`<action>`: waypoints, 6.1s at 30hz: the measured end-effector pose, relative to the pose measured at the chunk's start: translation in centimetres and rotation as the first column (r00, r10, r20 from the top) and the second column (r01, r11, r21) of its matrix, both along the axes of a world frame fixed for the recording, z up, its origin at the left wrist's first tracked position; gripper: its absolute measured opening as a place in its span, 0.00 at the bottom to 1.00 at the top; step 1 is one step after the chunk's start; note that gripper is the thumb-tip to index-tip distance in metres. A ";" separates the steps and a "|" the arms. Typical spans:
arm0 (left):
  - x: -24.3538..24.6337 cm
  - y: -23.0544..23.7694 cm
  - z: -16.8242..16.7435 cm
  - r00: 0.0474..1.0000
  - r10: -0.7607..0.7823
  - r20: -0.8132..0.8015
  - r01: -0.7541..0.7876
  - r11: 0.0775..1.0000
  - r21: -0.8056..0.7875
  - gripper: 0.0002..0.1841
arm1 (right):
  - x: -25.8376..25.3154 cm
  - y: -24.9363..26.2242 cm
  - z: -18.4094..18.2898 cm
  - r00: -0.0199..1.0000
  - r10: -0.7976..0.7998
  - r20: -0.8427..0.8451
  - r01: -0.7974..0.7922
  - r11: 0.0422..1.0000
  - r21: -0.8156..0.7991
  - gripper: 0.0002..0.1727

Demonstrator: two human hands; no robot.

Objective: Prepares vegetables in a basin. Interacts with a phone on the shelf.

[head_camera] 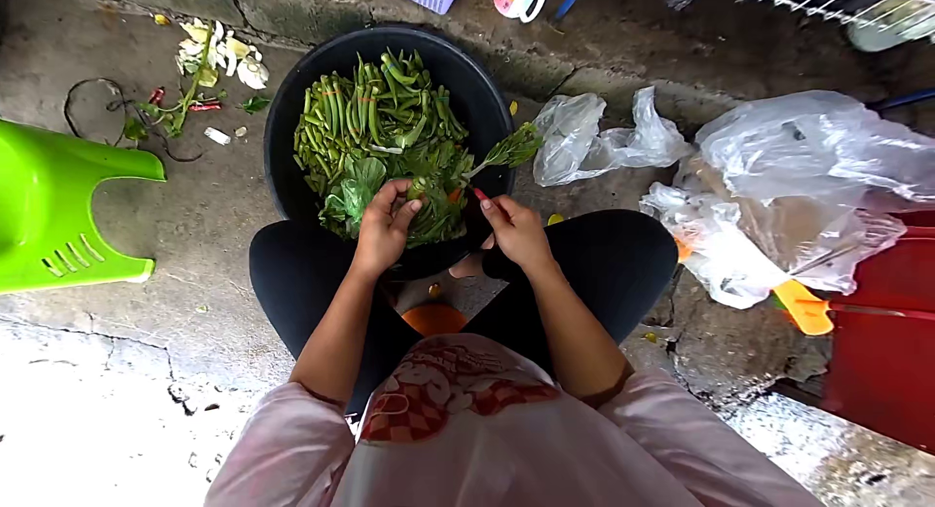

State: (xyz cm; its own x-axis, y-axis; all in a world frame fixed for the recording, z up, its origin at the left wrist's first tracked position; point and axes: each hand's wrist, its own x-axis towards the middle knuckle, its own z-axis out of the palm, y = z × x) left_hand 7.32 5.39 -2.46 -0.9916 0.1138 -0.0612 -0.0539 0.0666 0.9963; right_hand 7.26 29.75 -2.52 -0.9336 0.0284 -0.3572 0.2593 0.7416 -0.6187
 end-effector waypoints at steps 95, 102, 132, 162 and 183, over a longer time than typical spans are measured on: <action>-0.3 -0.4 0.2 0.978 0.113 -0.175 -0.128 0.989 -0.079 0.16 | -2.4 -2.1 2.4 0.937 0.081 -0.341 -0.099 0.994 -0.036 0.24; -0.7 -0.1 0.8 0.991 0.137 0.010 -0.119 0.895 -0.430 0.18 | -1.0 -5.4 0.9 0.661 0.290 -0.692 -0.129 0.952 0.276 0.21; -1.5 -3.4 2.8 0.849 0.318 0.422 -0.516 0.671 0.532 0.06 | -6.9 -14.3 -17.8 0.838 -0.093 0.537 0.029 0.992 0.125 0.22; -0.2 -0.5 1.5 0.974 -0.139 0.179 -0.033 0.694 0.719 0.08 | 0.5 -2.9 6.0 0.921 0.233 -0.312 -0.276 0.956 -0.101 0.31; -0.6 -1.3 0.8 0.969 -0.201 0.143 0.006 0.598 0.802 0.15 | -2.5 -1.8 0.5 0.970 0.138 -0.202 -0.162 0.981 -0.108 0.26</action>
State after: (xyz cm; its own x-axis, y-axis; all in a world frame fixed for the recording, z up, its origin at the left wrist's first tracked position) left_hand 6.75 4.04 -1.61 -0.9454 0.3144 -0.0857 -0.2970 -0.7229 0.6239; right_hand 4.72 27.92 -1.98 -0.9753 -0.1500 -0.1621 0.0177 0.6784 -0.7345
